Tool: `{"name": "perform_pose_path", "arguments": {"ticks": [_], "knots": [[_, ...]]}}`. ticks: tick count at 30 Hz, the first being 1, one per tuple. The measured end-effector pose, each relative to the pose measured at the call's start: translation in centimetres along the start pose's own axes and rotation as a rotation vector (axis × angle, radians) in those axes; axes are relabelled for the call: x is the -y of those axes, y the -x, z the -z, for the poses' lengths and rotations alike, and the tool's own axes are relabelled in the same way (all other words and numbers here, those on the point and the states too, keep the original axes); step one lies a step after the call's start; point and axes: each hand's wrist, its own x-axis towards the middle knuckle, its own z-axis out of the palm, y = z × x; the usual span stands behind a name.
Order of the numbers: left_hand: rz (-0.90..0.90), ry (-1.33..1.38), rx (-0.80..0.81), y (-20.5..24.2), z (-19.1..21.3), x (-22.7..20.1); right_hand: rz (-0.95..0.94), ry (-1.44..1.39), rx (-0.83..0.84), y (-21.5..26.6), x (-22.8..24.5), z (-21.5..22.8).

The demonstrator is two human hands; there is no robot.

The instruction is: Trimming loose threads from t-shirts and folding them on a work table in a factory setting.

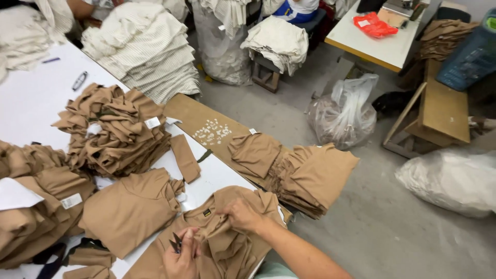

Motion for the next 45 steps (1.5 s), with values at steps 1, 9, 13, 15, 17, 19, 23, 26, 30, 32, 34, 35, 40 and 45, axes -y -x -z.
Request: {"name": "perform_pose_path", "arguments": {"ticks": [1, 9, 13, 15, 17, 19, 23, 26, 30, 32, 34, 35, 40, 45], "knots": [[0.013, 0.005, 0.005, 0.2, 0.3, -0.1, -0.013, 0.006, 0.004, 0.6, -1.3, -0.1], [-0.016, -0.021, 0.000, -2.3, 4.1, -1.2, -0.515, -0.039, -0.140, 1.5, -3.5, 3.1], [0.091, -0.391, 0.115, -3.2, 3.1, -0.9, -0.749, -0.265, -0.237, 0.1, 0.9, 3.3], [0.175, -0.865, 0.508, -3.6, 0.9, -1.7, -0.292, -0.099, -0.333, -0.5, 2.5, 1.3], [-0.060, -0.982, 0.531, -3.8, 0.7, 4.5, -0.283, -0.156, -0.306, -0.5, 6.0, 1.9], [-0.337, -1.092, 0.542, -4.6, 0.3, 6.4, -0.248, -0.205, -0.302, -1.1, 7.5, 2.4], [-0.285, -1.061, 0.275, -4.6, 1.7, 5.8, -0.027, -0.028, -0.306, 0.1, 4.6, 0.0], [-0.271, -1.109, 0.167, -4.3, 3.3, 4.7, -0.017, 0.094, -0.317, 2.2, 2.6, -2.7], [0.069, -1.072, 0.029, -4.8, 4.7, 2.8, -0.130, 0.231, -0.319, 4.3, 2.3, -3.5], [0.048, -1.096, 0.055, -4.9, 5.2, 4.3, -0.212, 0.066, -0.369, 4.8, 2.7, -3.8], [0.039, -1.108, 0.059, -5.0, 4.5, 4.5, -0.277, -0.098, -0.395, 4.7, 3.1, -3.3], [0.024, -1.178, 0.151, -4.7, 4.3, 3.9, -0.253, -0.139, -0.475, 4.7, 3.7, -3.4], [-0.189, -1.117, 0.275, -3.4, 3.2, 2.3, -0.187, 0.170, -0.667, 4.0, 6.8, -3.3], [-0.309, -0.945, 0.238, -2.4, 3.0, 7.9, -0.565, -0.222, -0.724, 5.2, 4.0, -6.0]]}}
